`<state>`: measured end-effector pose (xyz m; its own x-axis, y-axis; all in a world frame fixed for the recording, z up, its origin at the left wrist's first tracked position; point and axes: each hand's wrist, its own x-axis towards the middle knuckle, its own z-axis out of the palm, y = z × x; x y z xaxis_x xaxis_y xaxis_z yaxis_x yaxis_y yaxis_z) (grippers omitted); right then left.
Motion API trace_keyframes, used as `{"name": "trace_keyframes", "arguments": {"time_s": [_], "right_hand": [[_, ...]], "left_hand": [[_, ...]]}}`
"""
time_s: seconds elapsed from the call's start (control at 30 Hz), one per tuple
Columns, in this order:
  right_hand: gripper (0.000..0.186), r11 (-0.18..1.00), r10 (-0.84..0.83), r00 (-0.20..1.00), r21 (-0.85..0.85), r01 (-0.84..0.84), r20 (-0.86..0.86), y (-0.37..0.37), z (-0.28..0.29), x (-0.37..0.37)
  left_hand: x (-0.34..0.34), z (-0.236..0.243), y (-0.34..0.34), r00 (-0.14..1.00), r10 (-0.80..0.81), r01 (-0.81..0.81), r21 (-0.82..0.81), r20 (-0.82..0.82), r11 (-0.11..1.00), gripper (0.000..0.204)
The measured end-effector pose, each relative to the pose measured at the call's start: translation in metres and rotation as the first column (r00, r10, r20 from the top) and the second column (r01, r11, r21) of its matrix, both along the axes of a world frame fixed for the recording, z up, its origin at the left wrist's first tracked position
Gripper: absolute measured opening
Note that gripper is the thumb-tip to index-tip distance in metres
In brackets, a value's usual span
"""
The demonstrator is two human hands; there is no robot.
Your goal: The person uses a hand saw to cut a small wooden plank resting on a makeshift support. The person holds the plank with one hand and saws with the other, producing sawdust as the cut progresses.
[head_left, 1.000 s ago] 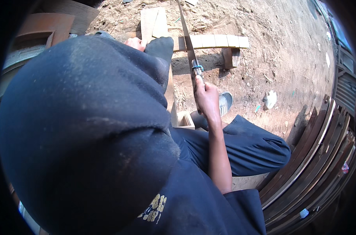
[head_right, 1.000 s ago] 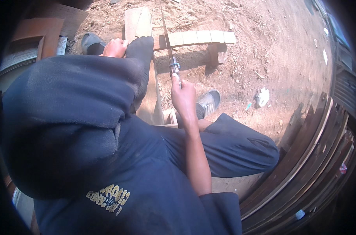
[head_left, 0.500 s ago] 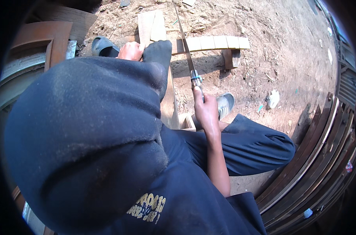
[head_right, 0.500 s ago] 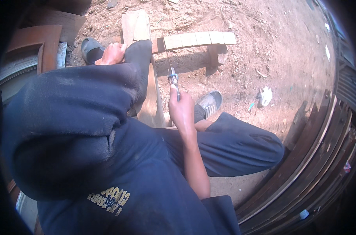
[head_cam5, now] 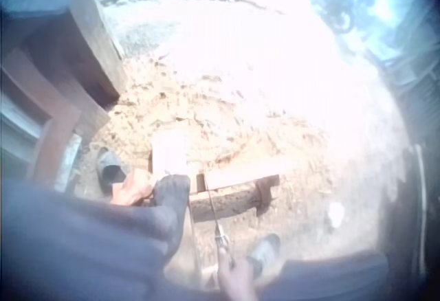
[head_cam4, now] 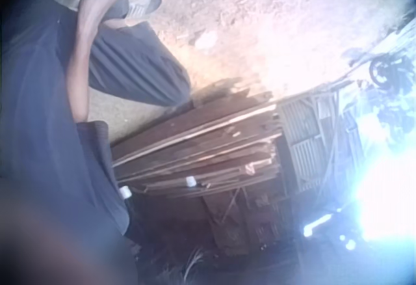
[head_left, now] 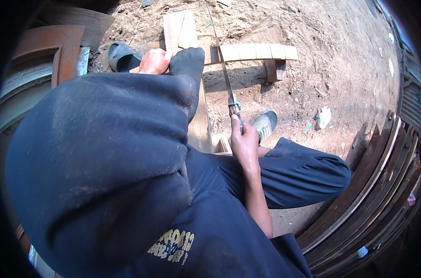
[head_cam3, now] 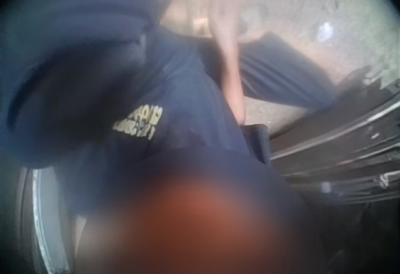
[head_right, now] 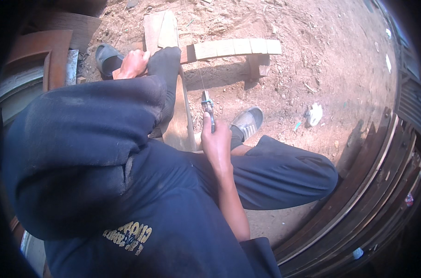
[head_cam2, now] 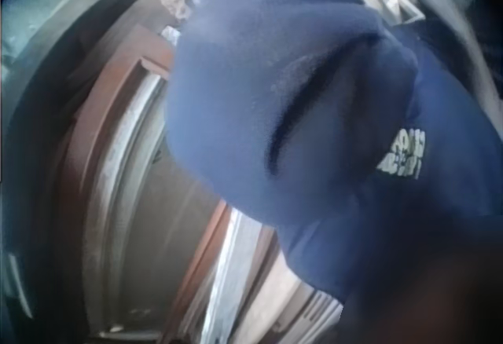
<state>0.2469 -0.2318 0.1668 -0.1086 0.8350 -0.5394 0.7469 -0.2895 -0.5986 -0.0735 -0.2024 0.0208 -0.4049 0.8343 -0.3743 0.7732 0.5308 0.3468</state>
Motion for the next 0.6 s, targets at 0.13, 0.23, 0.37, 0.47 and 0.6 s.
{"name": "trace_keyframes", "arguments": {"time_s": [0.13,0.23,0.37,0.47,0.6], "right_hand": [[0.053,0.999,0.001,0.999,0.054,0.001,-0.041,0.026,-0.01,-0.018],[0.052,0.997,-0.057,0.996,-0.047,0.054,-0.067,0.034,-0.006,-0.021],[0.051,0.998,-0.013,1.0,-0.054,0.012,-0.016,-0.001,-0.006,0.009],[0.05,0.997,-0.038,0.999,-0.075,0.035,-0.03,-0.001,-0.008,0.004],[0.05,0.999,-0.033,0.999,-0.005,0.033,-0.038,0.044,-0.01,-0.031]], "left_hand": [[0.01,0.007,0.004,0.999,0.037,-0.036,0.015,-0.024,0.999,0.047],[0.009,0.007,0.005,0.999,0.027,-0.027,0.008,-0.027,1.0,0.045],[0.001,0.001,0.001,0.985,-0.142,0.14,-0.024,-0.099,0.99,0.037],[-0.002,-0.009,-0.004,0.976,-0.176,0.179,0.008,-0.126,0.984,0.032],[0.002,-0.008,-0.002,0.907,-0.326,0.336,-0.009,-0.267,0.942,0.026]]}}
